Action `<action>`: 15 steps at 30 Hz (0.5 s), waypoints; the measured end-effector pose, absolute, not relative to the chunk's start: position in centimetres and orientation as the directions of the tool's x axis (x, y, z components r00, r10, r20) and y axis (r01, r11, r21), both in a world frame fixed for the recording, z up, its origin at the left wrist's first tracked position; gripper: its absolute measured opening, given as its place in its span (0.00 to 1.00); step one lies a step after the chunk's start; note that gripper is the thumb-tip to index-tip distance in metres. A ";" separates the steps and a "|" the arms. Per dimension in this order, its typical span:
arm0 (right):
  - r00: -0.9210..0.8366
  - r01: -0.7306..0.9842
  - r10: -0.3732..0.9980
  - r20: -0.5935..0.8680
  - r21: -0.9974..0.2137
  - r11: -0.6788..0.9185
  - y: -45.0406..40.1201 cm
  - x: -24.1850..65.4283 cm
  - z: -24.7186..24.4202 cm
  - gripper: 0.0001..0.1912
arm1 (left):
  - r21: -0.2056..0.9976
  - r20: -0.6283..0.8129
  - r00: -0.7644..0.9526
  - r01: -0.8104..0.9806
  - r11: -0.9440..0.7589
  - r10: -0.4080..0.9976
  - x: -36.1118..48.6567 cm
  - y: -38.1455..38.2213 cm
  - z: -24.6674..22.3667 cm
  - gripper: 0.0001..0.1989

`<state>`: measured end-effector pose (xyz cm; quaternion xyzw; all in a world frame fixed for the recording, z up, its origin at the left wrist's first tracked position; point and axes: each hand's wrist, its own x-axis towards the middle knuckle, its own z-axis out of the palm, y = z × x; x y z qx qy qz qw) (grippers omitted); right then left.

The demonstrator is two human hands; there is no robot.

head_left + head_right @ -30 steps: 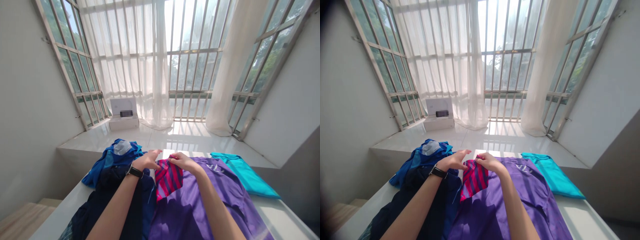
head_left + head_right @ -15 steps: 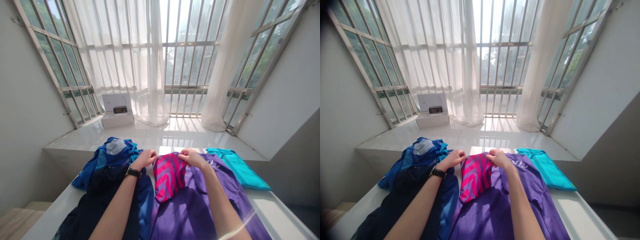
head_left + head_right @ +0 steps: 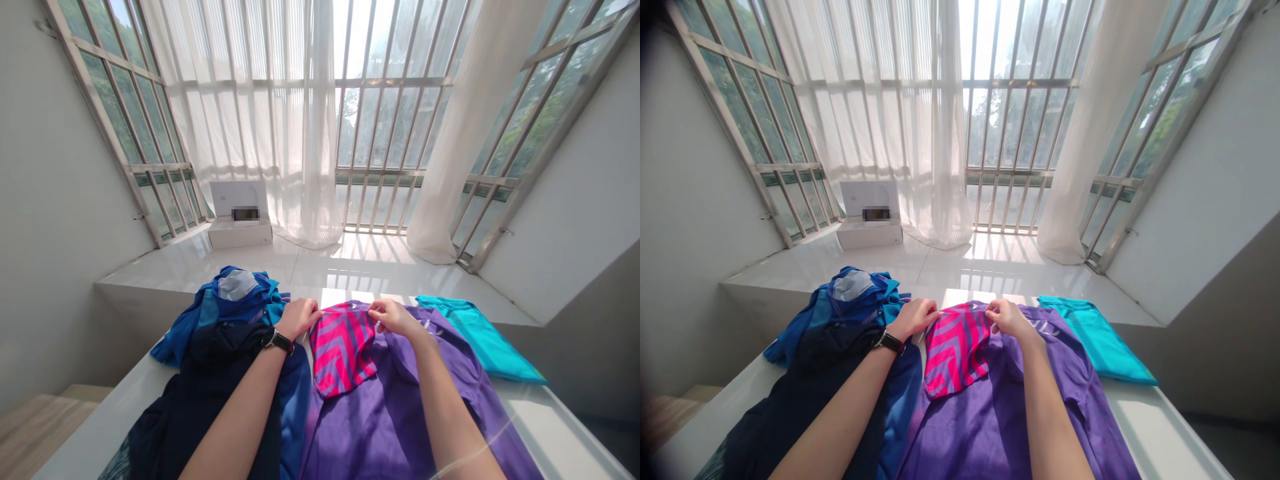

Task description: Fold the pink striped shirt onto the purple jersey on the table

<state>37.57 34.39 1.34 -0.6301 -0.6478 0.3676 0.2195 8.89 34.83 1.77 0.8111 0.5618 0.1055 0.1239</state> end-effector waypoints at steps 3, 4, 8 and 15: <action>-0.107 0.651 0.975 -0.193 -0.755 -0.078 34.4 37.3 1.0 0.06 | 0.320 0.020 0.341 0.889 -0.329 0.940 8.8 34.7 1.8 0.14; -0.104 0.644 0.974 -0.201 -0.760 -0.088 34.4 37.1 1.1 0.06 | 0.322 0.016 0.344 0.887 -0.331 0.939 8.7 34.7 1.8 0.14; -0.127 0.597 0.965 -0.229 -0.795 -0.110 33.5 36.9 2.6 0.07 | 0.352 -0.013 0.406 0.857 -0.376 0.914 8.1 35.1 2.0 0.12; -0.153 0.538 0.974 -0.168 -0.841 -0.060 31.3 38.6 7.0 0.13 | 0.386 0.059 0.445 0.815 -0.431 0.894 8.6 35.2 2.9 0.10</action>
